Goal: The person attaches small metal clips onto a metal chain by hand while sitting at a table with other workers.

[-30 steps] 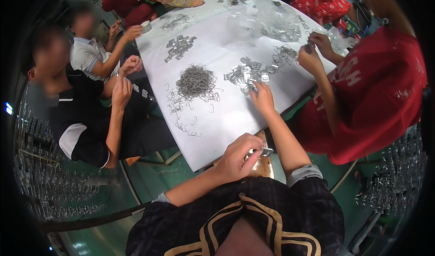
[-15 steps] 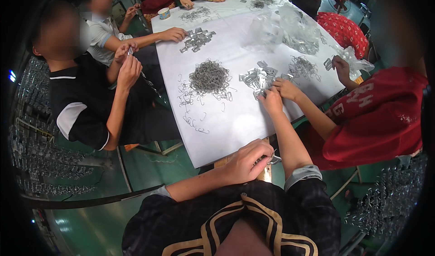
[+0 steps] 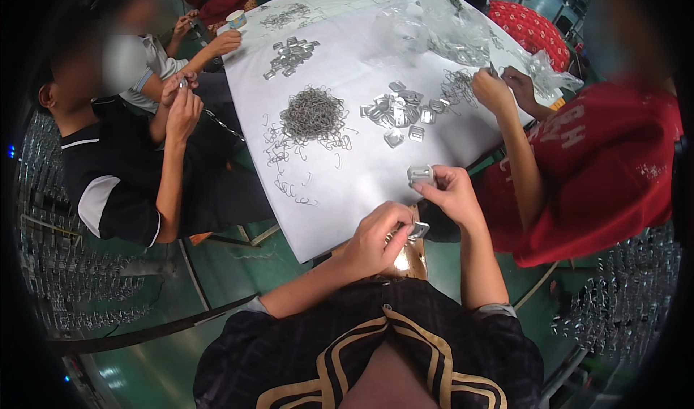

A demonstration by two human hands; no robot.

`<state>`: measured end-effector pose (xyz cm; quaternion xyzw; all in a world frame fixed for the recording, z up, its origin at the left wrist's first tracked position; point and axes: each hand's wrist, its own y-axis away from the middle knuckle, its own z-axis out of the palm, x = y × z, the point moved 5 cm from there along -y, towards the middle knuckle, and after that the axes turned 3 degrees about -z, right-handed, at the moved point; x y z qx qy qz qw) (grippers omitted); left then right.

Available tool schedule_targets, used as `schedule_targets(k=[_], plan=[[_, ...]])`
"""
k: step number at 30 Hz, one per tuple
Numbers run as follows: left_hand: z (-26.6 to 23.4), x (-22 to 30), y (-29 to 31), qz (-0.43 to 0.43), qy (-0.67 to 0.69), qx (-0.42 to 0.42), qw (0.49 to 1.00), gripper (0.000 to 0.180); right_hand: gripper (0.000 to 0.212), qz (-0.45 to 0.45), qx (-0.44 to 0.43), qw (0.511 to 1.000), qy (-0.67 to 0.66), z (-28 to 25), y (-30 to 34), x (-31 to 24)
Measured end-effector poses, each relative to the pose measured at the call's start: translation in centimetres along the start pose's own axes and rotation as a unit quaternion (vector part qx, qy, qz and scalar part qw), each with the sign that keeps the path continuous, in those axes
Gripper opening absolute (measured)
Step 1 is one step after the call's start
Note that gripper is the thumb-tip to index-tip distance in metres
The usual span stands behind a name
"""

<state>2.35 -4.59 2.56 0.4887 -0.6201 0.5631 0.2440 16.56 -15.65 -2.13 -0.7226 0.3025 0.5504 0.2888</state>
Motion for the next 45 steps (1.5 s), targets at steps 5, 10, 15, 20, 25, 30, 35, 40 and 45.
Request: schedule_targets(k=[5,10,15,20,25,30,35,40,45], plan=[[0.5,-0.3,0.0,-0.001,-0.041,-0.029,0.999,0.011,0.015,-0.015,-0.048,0.997,0.057,-0.3,3.7,-5.1],[0.8,-0.1,0.4,0.005,-0.067,-0.032,0.997,0.012,0.015,-0.03,-0.072,0.986,0.145,-0.4,4.9,-7.7],[0.5,-0.4,0.6,0.011,-0.093,-0.034,0.995,0.012,0.016,-0.074,-0.049,0.986,0.138,-0.1,5.2,-8.9],[-0.1,-0.4,0.2,0.022,-0.099,-0.03,0.994,0.013,0.015,-0.142,0.025,0.981,0.133,0.1,5.6,-8.7],[0.2,-0.9,0.1,-0.012,-0.108,-0.064,0.992,0.013,0.013,-0.158,0.054,0.976,0.139,-0.1,6.0,-9.2],[-3.0,-5.9,-1.4,-0.089,0.038,-0.03,0.995,0.014,0.014,-0.166,0.098,0.97,0.149,-1.2,6.7,-9.0],[-10.6,-18.5,-4.8,-0.146,-0.378,0.088,0.91,0.009,0.013,-0.163,0.123,0.965,0.163,-2.0,7.2,-9.6],[-11.3,-23.6,-6.0,-0.155,-0.562,-0.035,0.812,0.016,0.012,-0.167,0.14,0.961,0.171,-2.5,7.6,-9.5],[-10.2,-24.1,-6.7,-0.112,-0.615,-0.09,0.775,0.016,0.012,-0.157,0.164,0.956,0.185,-3.2,8.0,-8.9]])
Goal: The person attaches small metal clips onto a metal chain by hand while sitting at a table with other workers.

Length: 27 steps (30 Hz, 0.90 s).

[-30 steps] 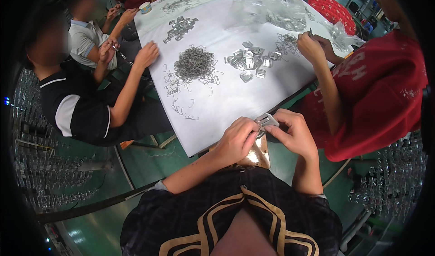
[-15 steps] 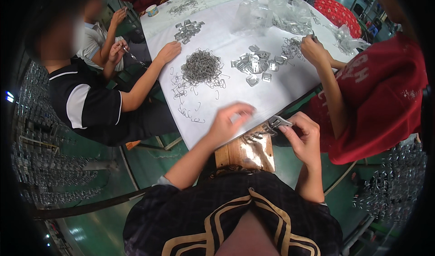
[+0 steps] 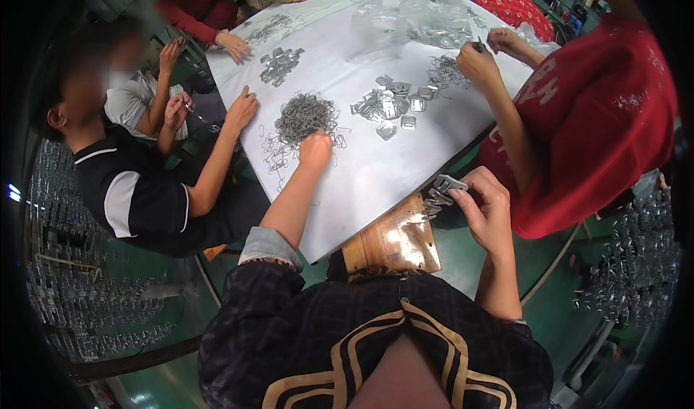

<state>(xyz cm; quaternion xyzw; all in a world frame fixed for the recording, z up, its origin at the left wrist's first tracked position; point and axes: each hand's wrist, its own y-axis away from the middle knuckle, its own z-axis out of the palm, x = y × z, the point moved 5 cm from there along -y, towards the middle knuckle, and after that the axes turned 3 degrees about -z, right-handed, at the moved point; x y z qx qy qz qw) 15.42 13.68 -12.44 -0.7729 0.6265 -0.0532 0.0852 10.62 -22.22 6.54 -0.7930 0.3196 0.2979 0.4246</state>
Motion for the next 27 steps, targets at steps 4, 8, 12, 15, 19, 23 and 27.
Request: schedule_targets(k=[4,8,12,15,19,23,27], plan=[[-0.2,-0.1,0.0,0.004,0.006,-0.013,1.0,0.015,0.012,0.004,0.017,1.0,-0.001,-0.4,0.1,0.4],[-2.5,-0.1,1.0,-0.084,0.166,0.047,0.981,0.01,0.011,0.015,0.029,0.999,-0.021,-0.5,0.4,0.9],[-5.6,0.7,2.4,-0.145,0.376,0.055,0.914,0.01,0.01,0.033,0.037,0.997,-0.063,-0.1,0.4,1.3],[-8.0,2.9,3.8,-0.166,0.614,0.0,0.772,0.007,0.009,0.027,0.033,0.997,-0.067,0.4,-0.2,1.5],[-15.5,9.2,6.3,-0.005,0.685,-0.005,0.728,0.006,0.009,0.022,0.032,0.998,-0.059,0.8,-0.4,1.2],[-21.3,13.8,8.4,0.132,0.629,0.024,0.766,0.006,0.01,0.027,0.026,0.996,-0.075,1.1,-0.6,0.6],[-21.6,15.7,8.8,0.144,0.605,0.045,0.782,0.007,0.011,0.017,0.02,0.997,-0.077,1.2,-0.5,-0.2]])
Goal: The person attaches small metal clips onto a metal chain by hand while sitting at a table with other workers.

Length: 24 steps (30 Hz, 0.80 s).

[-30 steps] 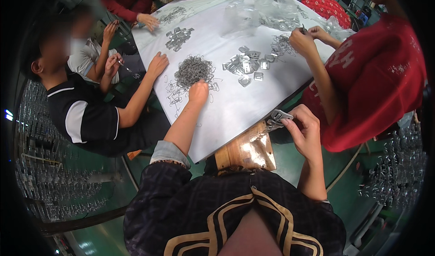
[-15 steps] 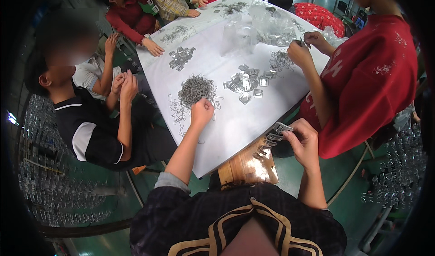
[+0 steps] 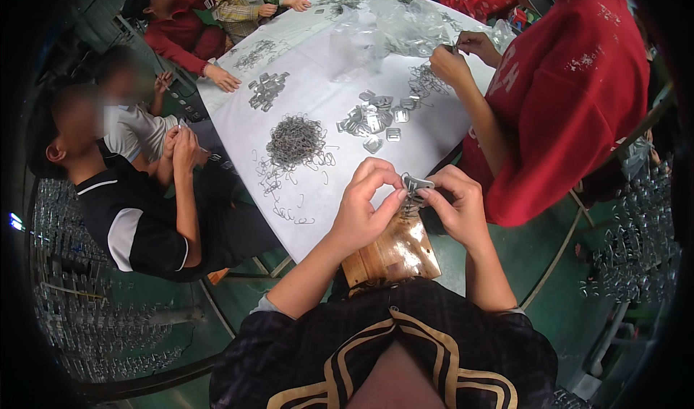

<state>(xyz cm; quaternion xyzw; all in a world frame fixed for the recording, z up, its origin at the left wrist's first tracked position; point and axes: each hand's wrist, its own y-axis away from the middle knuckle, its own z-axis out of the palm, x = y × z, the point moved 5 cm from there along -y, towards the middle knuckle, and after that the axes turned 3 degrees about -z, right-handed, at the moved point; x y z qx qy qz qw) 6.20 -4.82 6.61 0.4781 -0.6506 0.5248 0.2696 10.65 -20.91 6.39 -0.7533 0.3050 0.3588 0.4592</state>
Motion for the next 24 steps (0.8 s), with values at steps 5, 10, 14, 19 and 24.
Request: schedule_targets(k=[5,10,14,19,24], plan=[[0.8,0.0,0.2,0.014,-0.033,0.017,0.999,0.006,0.01,-0.015,-0.01,1.0,0.02,0.1,0.4,-0.3],[0.9,-0.4,1.6,-0.019,0.007,0.027,0.999,0.007,0.011,-0.028,-0.057,0.998,0.003,1.2,0.6,-0.1],[0.3,-0.1,3.2,-0.032,0.016,0.053,0.998,0.01,0.014,0.012,-0.113,0.988,-0.108,2.4,0.2,4.1],[-0.8,0.3,4.2,-0.016,-0.015,0.025,0.999,0.01,0.035,0.103,-0.11,0.989,0.002,7.5,-2.5,12.9],[-1.7,1.0,5.1,0.001,-0.01,0.034,0.999,0.011,0.049,-0.036,-0.094,0.976,0.195,15.4,-5.9,19.5]])
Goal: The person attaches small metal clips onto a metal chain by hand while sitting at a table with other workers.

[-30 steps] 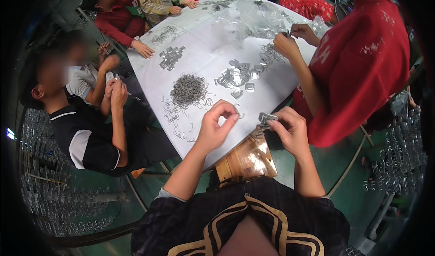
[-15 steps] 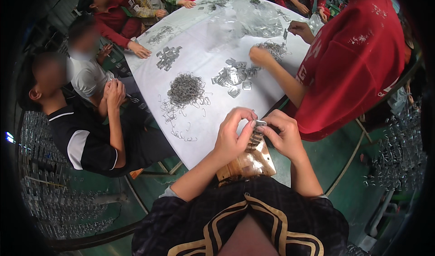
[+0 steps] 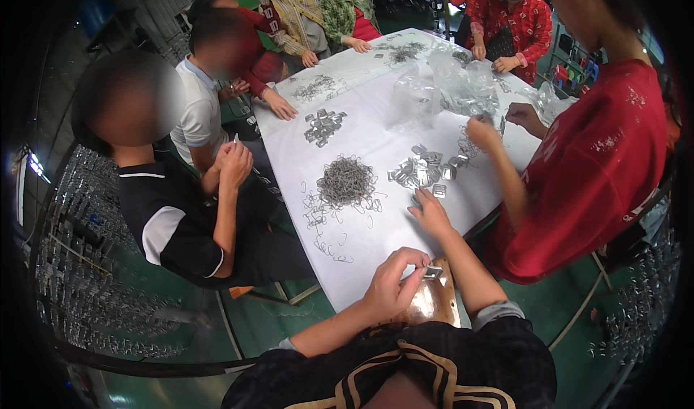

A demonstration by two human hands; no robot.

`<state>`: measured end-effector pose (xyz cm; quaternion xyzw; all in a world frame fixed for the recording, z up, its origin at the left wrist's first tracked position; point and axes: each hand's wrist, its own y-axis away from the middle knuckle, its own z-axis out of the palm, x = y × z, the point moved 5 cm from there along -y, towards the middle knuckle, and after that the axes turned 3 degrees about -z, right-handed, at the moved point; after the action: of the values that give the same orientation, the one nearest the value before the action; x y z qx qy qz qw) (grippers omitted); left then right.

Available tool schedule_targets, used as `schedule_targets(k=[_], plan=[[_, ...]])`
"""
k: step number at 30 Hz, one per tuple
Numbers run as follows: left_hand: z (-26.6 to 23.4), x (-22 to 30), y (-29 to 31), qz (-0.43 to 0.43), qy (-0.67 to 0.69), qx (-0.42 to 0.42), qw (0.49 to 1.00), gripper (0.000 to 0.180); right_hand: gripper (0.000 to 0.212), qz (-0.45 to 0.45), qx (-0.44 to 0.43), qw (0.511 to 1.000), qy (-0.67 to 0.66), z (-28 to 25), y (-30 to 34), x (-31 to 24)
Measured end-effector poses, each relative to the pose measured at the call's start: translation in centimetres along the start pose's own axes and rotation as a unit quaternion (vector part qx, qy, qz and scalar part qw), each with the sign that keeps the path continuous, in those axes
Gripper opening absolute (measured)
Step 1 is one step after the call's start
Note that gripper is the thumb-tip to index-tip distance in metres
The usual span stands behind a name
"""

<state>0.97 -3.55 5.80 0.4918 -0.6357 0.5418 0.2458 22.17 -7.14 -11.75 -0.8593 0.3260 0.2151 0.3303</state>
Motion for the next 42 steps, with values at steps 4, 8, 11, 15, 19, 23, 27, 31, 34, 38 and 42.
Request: schedule_targets(k=[4,8,11,15,19,23,27,31,34,38,42], plan=[[-0.4,0.5,0.2,-0.006,0.003,0.013,1.0,0.012,0.039,0.0,-0.033,0.985,0.167,3.6,-1.7,-0.1],[-0.5,0.2,0.5,-0.005,0.003,0.016,1.0,0.012,0.036,0.001,-0.05,0.985,0.168,5.0,-1.1,1.1],[0.0,0.0,0.4,-0.011,0.013,0.012,1.0,0.011,0.036,-0.015,-0.029,0.986,0.163,3.8,0.3,1.0],[0.9,0.2,0.2,0.001,0.004,-0.01,1.0,0.011,0.036,-0.012,0.005,0.992,0.127,1.4,2.0,0.6],[1.9,0.3,0.0,0.005,0.011,-0.033,0.999,0.012,0.034,0.091,-0.021,0.994,0.054,-2.6,2.5,0.7],[2.3,0.5,0.0,0.012,0.004,-0.039,0.999,0.011,0.029,0.145,0.094,0.98,-0.1,-7.1,2.4,-0.6],[2.5,0.2,-0.1,0.002,0.01,-0.034,0.999,0.01,0.032,0.18,0.062,0.893,-0.408,-10.5,2.6,-4.2],[2.8,0.1,-0.2,-0.012,0.023,-0.013,1.0,0.009,0.037,0.136,0.011,0.886,-0.443,-14.5,3.8,-8.8],[2.9,0.0,-0.3,-0.02,0.011,0.008,1.0,0.009,0.041,0.125,-0.003,0.883,-0.452,-16.7,4.9,-11.7],[2.9,-0.5,-0.1,-0.014,-0.03,0.02,0.999,0.009,0.043,0.106,-0.015,0.892,-0.438,-18.0,6.1,-13.3],[2.7,-0.7,-0.1,-0.015,-0.048,0.034,0.998,0.01,0.041,0.089,-0.045,0.92,-0.379,-18.4,6.9,-14.3]])
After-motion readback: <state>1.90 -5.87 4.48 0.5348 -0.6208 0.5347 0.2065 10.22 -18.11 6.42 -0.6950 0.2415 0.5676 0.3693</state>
